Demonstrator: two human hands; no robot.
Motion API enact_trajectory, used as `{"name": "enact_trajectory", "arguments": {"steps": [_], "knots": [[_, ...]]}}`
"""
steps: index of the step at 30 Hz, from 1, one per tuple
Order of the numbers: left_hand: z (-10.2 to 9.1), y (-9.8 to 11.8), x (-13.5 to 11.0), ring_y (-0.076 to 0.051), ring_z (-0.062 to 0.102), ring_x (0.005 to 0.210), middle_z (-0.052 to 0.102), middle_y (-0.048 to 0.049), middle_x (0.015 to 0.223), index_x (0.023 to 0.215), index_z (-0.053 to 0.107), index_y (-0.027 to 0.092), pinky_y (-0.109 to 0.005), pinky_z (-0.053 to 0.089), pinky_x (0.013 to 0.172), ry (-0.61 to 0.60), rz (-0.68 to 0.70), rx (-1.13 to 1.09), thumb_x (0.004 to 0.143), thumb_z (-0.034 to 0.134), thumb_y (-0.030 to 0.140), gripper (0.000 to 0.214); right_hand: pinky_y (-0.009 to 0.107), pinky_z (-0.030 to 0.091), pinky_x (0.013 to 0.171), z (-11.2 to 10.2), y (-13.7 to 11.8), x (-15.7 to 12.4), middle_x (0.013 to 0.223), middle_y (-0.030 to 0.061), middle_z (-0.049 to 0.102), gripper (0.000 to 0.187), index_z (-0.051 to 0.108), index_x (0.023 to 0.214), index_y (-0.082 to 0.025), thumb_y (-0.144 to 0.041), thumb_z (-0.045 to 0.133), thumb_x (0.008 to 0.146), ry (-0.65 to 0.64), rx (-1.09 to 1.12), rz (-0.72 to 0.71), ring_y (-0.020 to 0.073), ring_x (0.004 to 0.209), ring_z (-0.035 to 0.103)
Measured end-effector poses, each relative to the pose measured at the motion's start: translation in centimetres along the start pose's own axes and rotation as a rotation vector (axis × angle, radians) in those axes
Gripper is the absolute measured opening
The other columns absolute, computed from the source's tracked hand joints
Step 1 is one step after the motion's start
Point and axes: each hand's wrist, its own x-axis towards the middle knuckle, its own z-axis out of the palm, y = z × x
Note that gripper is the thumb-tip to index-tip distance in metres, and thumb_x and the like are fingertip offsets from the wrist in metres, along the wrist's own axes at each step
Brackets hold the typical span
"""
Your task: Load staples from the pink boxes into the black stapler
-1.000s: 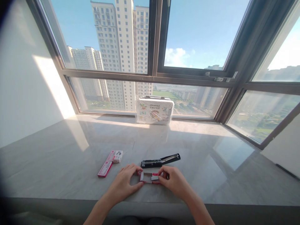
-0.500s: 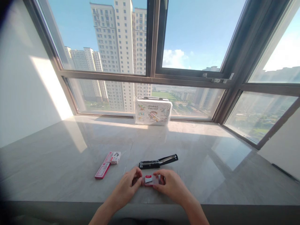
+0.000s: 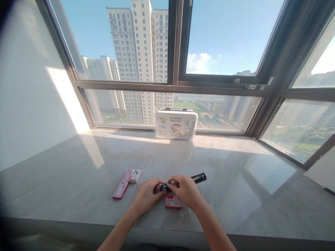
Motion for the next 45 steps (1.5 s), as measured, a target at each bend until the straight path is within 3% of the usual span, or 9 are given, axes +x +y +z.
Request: {"name": "enact_trajectory", "arguments": {"steps": [4,8,14,18,29,39,45], "knots": [[0.2,-0.5,-0.1,-0.021,0.057,0.080,0.065,0.0034,0.079,0.103,0.071,0.031,-0.029,0.031,0.071,0.024,0.001,-0.005,0.081,0.070,0.041,0.023,0.023,0.031,0.056,-0.1,0.4,1.4,0.063,-0.0027,0.062,0.022,0.079,0.093,-0.025,-0.042,0.066,0.086,-0.088,-0.014,-0.033,0.0129,0.059,0.051],[0.4,-0.7,-0.1,-0.021,0.058,0.080,0.065,0.0028,0.077,0.102,0.071,0.030,-0.029,0.032,0.071,0.037,-0.002,-0.014,0.080,0.072,0.040,0.024,0.023,0.030,0.055,0.2,0.6,1.5,0.061,-0.0043,0.059,0.020,0.077,0.092,-0.025,-0.040,0.066,0.086,-0.093,-0.015,-0.035,0.0124,0.058,0.051],[0.0,0.0,-0.1,-0.020,0.060,0.085,0.067,0.0016,0.090,0.112,0.068,0.030,-0.029,0.040,0.078,0.110,0.009,-0.139,0.085,0.069,0.038,0.028,0.025,0.031,0.058,-0.1,0.7,0.7,0.063,-0.0026,0.063,0.023,0.074,0.088,-0.023,-0.042,0.061,0.089,0.034,-0.046,0.044,0.0142,0.059,0.054],[0.2,0.6,0.0,-0.018,0.061,0.089,0.067,-0.0001,0.100,0.103,0.071,0.029,-0.028,0.044,0.082,0.134,0.071,-0.235,0.089,0.064,0.032,0.015,0.027,0.031,0.058,0.2,1.3,0.1,0.060,0.0008,0.064,0.032,0.073,0.075,-0.021,-0.045,0.057,0.089,0.131,-0.046,0.157,0.0166,0.059,0.055],[1.1,0.4,0.7,-0.014,0.060,0.071,0.069,-0.0006,0.090,0.087,0.072,0.022,-0.024,0.045,0.066,0.090,0.033,-0.413,0.088,0.065,0.034,0.014,0.025,0.033,0.049,3.4,3.6,-0.2,0.059,0.0026,0.067,0.041,0.077,0.084,-0.016,-0.053,0.060,0.083,0.151,0.172,0.345,0.0154,0.050,0.053],[1.3,-0.1,0.9,-0.013,0.056,0.070,0.070,-0.0013,0.089,0.085,0.072,0.020,-0.024,0.044,0.065,0.083,0.001,-0.457,0.086,0.069,0.040,0.020,0.025,0.033,0.048,3.2,2.9,-0.7,0.058,0.0038,0.066,0.039,0.077,0.077,-0.019,-0.055,0.063,0.080,0.191,0.243,0.343,0.0169,0.053,0.055],[1.4,-0.3,0.9,-0.013,0.056,0.069,0.071,-0.0013,0.089,0.084,0.070,0.019,-0.024,0.043,0.064,0.079,-0.012,-0.464,0.085,0.069,0.039,0.019,0.025,0.029,0.044,4.3,2.6,-0.6,0.052,0.0007,0.059,0.045,0.076,0.080,-0.016,-0.059,0.062,0.081,0.182,0.356,0.379,0.0131,0.044,0.046]]}}
